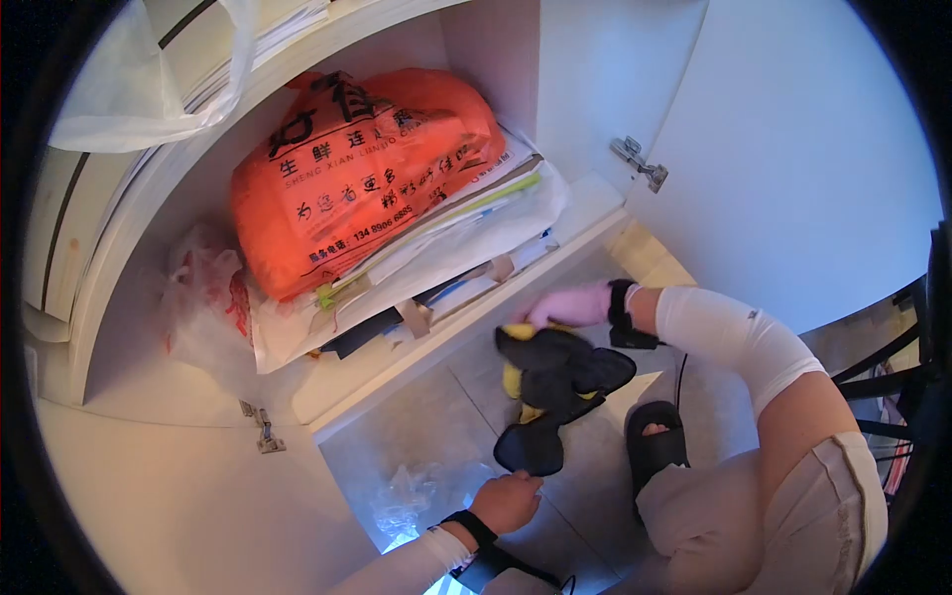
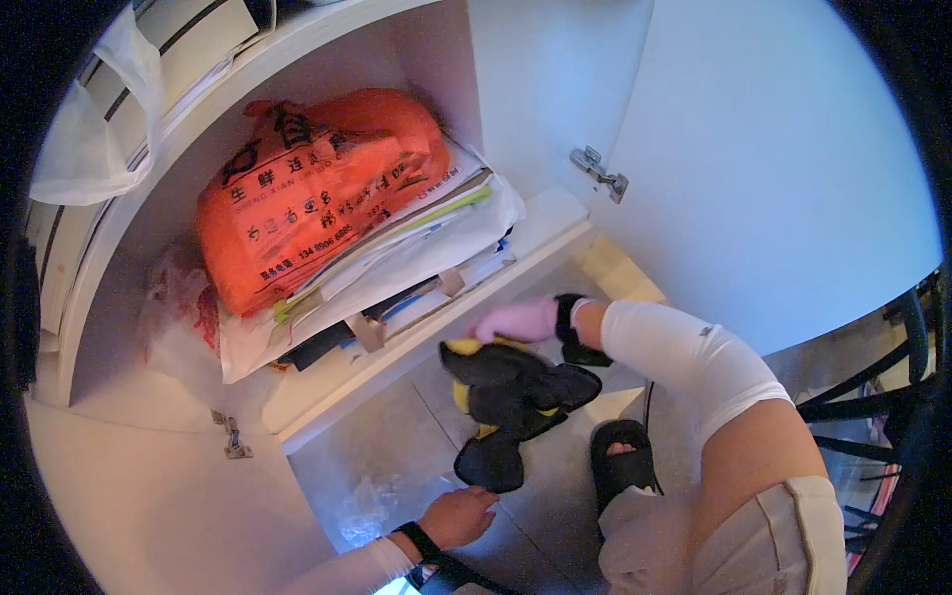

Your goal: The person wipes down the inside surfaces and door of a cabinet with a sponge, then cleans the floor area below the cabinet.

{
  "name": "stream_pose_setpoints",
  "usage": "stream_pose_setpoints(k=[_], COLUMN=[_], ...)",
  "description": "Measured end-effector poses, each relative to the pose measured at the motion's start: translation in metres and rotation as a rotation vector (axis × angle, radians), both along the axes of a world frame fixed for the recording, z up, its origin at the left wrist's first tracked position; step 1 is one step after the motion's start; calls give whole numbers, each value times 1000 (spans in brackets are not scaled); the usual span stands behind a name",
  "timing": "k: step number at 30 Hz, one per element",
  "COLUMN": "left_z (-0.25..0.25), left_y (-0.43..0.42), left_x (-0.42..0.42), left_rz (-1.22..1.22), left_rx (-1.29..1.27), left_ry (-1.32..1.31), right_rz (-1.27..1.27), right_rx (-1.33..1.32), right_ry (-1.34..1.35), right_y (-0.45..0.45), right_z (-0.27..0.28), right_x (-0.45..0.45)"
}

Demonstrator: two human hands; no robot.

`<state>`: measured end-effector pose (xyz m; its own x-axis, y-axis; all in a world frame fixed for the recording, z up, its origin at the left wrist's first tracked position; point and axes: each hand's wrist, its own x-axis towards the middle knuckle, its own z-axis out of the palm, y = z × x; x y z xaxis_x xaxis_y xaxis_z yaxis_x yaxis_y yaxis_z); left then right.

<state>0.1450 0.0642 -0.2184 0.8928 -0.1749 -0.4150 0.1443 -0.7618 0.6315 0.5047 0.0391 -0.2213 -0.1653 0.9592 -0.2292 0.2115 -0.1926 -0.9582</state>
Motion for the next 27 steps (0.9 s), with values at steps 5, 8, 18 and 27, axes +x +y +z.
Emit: stream_pose_setpoints(k=[5,8,18,27], left_z=[-5,-8,-12,-15], left_y=[-1,-2,-5,-2], left_x=[-3,-2,1,2], left_rz=[-15,-18,-86,-41], left_rx=[-16,-18,-13,-30], left_ry=[-13,-10,100,45], right_rz=[-282,-506,-383,71], right_rx=[-463,-615,-447,-281], right_ry=[447,639,877,-883], right_y=[-36,-50,-47,-56], right_z=[61,76,46,3], right_x=[21,30,42,-18])
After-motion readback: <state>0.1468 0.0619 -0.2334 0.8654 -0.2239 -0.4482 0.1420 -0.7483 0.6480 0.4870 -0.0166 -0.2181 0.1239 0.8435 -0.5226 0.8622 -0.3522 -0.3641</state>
